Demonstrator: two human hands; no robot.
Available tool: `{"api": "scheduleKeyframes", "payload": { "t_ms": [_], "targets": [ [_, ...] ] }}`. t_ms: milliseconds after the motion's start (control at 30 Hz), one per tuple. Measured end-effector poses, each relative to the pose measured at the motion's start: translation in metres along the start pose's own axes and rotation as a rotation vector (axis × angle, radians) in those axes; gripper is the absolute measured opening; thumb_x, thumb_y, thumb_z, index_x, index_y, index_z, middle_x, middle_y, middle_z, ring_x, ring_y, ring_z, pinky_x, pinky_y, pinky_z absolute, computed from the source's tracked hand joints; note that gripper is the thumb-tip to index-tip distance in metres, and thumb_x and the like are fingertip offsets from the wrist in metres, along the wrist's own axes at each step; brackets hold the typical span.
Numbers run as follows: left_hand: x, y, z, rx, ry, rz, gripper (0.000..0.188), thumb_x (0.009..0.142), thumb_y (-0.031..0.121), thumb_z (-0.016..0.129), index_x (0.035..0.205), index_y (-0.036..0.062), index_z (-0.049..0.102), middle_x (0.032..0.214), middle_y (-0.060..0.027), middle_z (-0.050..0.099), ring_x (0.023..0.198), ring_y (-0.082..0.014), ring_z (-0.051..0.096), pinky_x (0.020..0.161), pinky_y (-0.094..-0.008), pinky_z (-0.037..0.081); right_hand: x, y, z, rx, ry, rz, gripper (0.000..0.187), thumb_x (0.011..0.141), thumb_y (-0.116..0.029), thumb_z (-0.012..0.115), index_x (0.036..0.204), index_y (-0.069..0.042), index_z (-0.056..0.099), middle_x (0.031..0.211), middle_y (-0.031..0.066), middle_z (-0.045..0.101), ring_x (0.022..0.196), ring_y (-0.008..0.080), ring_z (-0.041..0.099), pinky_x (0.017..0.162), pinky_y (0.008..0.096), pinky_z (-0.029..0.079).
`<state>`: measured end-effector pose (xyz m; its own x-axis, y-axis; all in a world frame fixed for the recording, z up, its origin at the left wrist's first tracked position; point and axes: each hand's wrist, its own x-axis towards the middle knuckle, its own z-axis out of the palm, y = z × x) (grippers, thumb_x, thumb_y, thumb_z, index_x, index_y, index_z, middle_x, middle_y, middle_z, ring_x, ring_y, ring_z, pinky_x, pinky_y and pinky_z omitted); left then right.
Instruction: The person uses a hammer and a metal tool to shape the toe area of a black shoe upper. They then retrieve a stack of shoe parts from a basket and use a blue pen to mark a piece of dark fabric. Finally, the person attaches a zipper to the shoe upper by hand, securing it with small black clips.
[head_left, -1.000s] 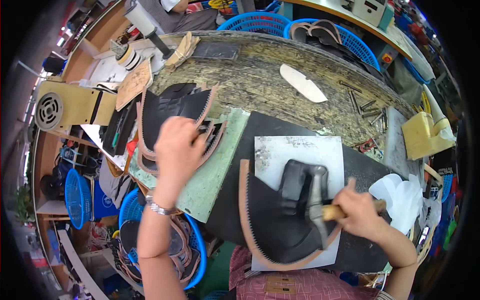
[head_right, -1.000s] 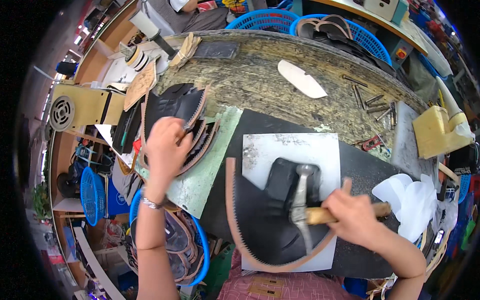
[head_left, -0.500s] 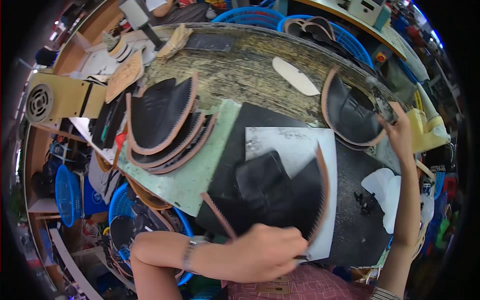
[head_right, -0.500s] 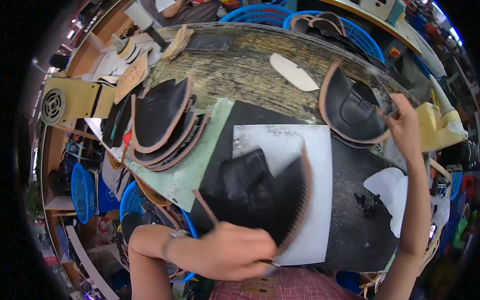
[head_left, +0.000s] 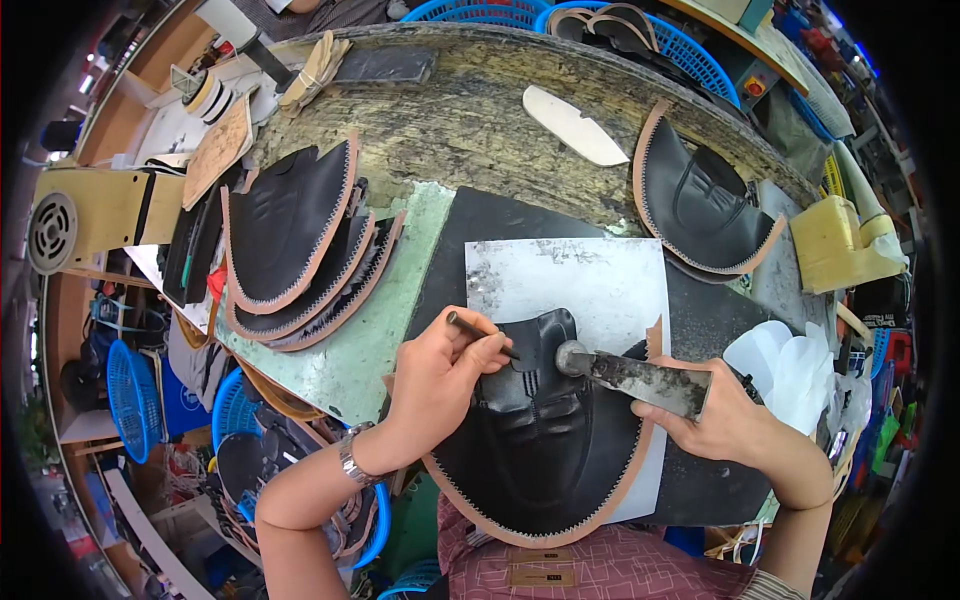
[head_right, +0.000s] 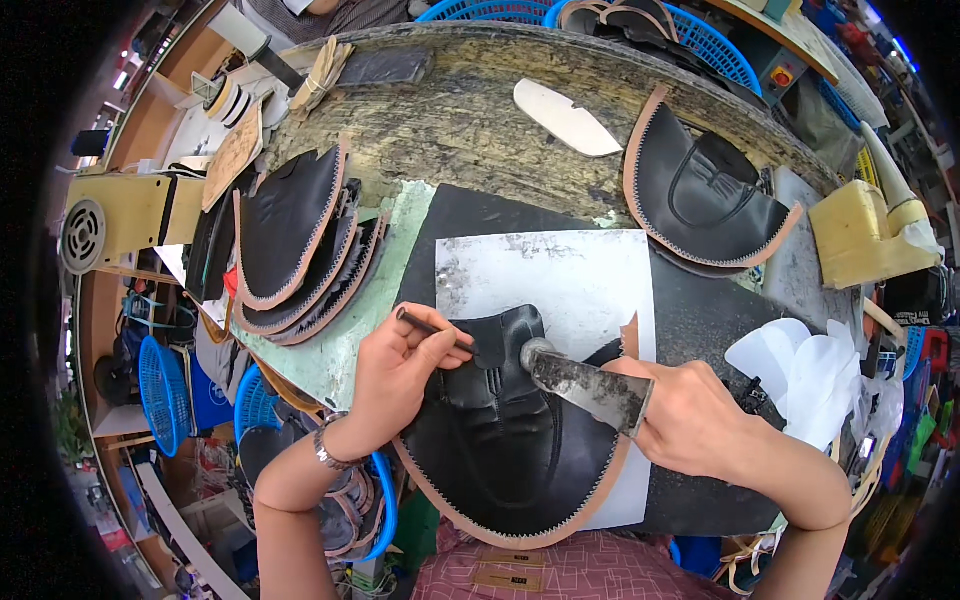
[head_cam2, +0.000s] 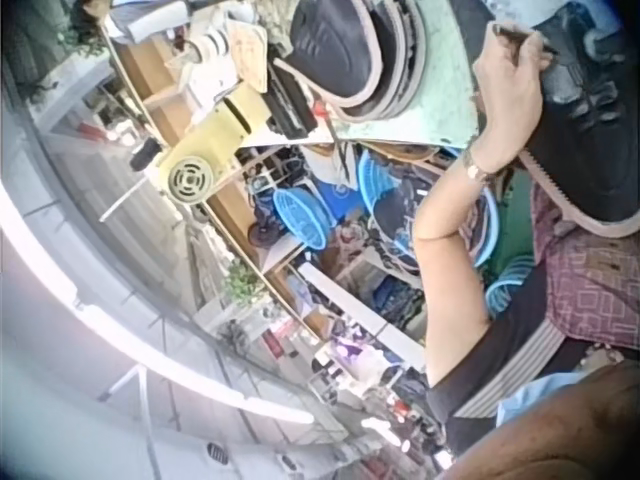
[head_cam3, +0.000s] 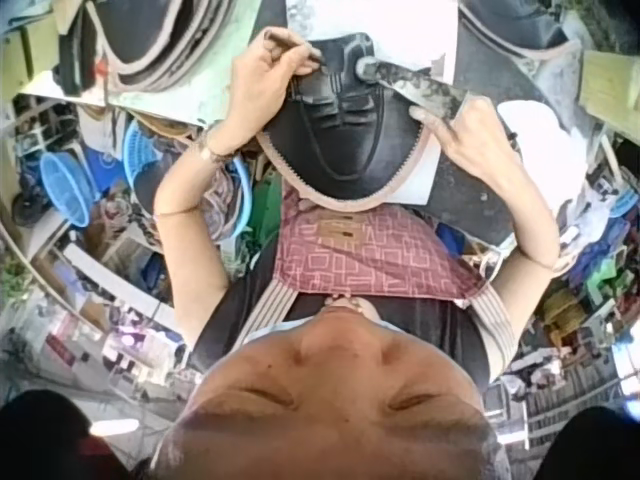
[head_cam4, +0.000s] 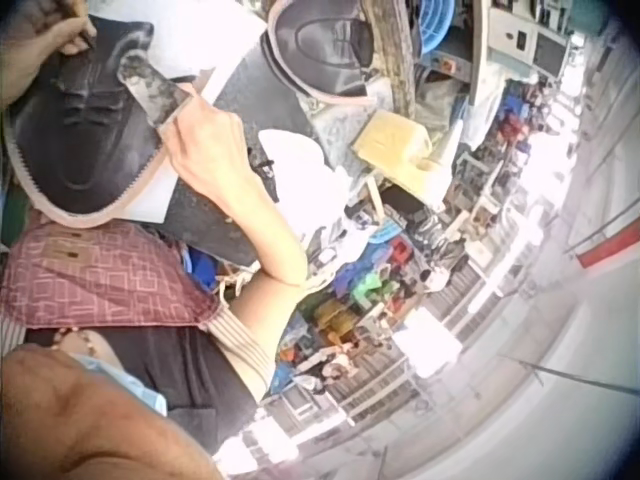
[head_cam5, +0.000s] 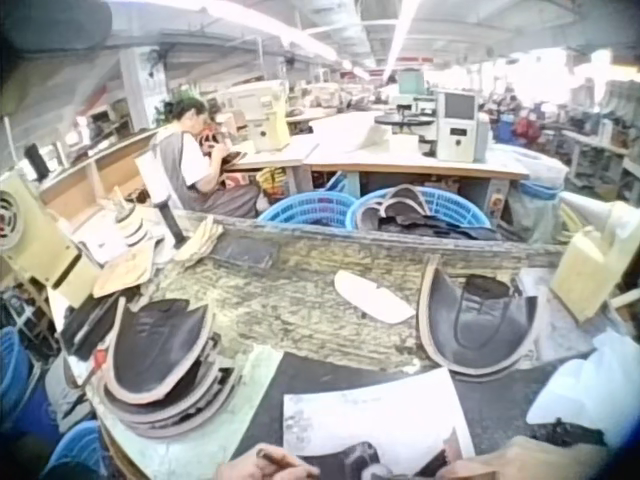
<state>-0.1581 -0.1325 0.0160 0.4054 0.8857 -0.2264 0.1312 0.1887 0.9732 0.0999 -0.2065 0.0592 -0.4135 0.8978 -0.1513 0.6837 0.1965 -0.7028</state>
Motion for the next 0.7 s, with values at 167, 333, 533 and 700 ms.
{"api": "scheduleKeyframes", "payload": {
  "t_ms": [167, 333, 533, 700],
  "targets": [
    [0.003, -0.01, 0.001, -0.001, 0.057, 0.008, 0.011, 0.093, 0.008, 0.051, 0.095, -0.0026, 0.049, 0.088, -0.0137, 0.065, 0.076, -0.0148, 0.064, 0.067, -0.0235, 0.052, 0.003, -0.002, -0.002, -0.065, -0.022, -0.017, 0.015, 0.072, -0.004, 0.062, 0.087, -0.003, 0.063, 0.091, 0.0106, 0.062, 0.062, 0.0302, 0.061, 0.054, 0.0367, 0.051],
    [0.003, -0.016, 0.008, 0.201, 0.074, 0.158, 0.011, 0.091, 0.008, 0.053, 0.094, -0.0027, 0.051, 0.083, -0.0111, 0.066, 0.072, -0.0126, 0.064, 0.065, -0.0237, 0.052, 0.0, -0.009, -0.015, -0.195, 0.01, 0.049, 0.015, 0.076, -0.008, 0.065, 0.087, 0.001, 0.062, 0.082, 0.013, 0.063, 0.06, 0.0297, 0.06, 0.053, 0.0355, 0.05],
    [0.002, -0.035, 0.01, 0.831, 0.069, 0.649, 0.011, 0.082, 0.009, 0.063, 0.088, 0.0053, 0.055, 0.061, -0.0066, 0.056, 0.053, -0.0218, 0.058, 0.047, -0.0302, 0.047, 0.018, -0.038, -0.034, 0.146, -0.03, -0.083, 0.018, 0.076, -0.021, 0.069, 0.078, -0.007, 0.059, 0.078, 0.01, 0.061, 0.072, 0.028, 0.059, 0.064, 0.0378, 0.044],
    [0.007, -0.015, 0.004, 0.222, 0.082, 0.167, 0.011, 0.092, 0.01, 0.052, 0.09, -0.0012, 0.054, 0.08, -0.0118, 0.066, 0.069, -0.0144, 0.065, 0.062, -0.0254, 0.052, 0.004, 0.005, 0.007, -0.139, 0.156, -0.045, 0.016, 0.082, -0.02, 0.062, 0.087, -0.007, 0.068, 0.077, 0.0149, 0.063, 0.055, 0.0321, 0.059, 0.05, 0.0383, 0.047]
  ]
}}
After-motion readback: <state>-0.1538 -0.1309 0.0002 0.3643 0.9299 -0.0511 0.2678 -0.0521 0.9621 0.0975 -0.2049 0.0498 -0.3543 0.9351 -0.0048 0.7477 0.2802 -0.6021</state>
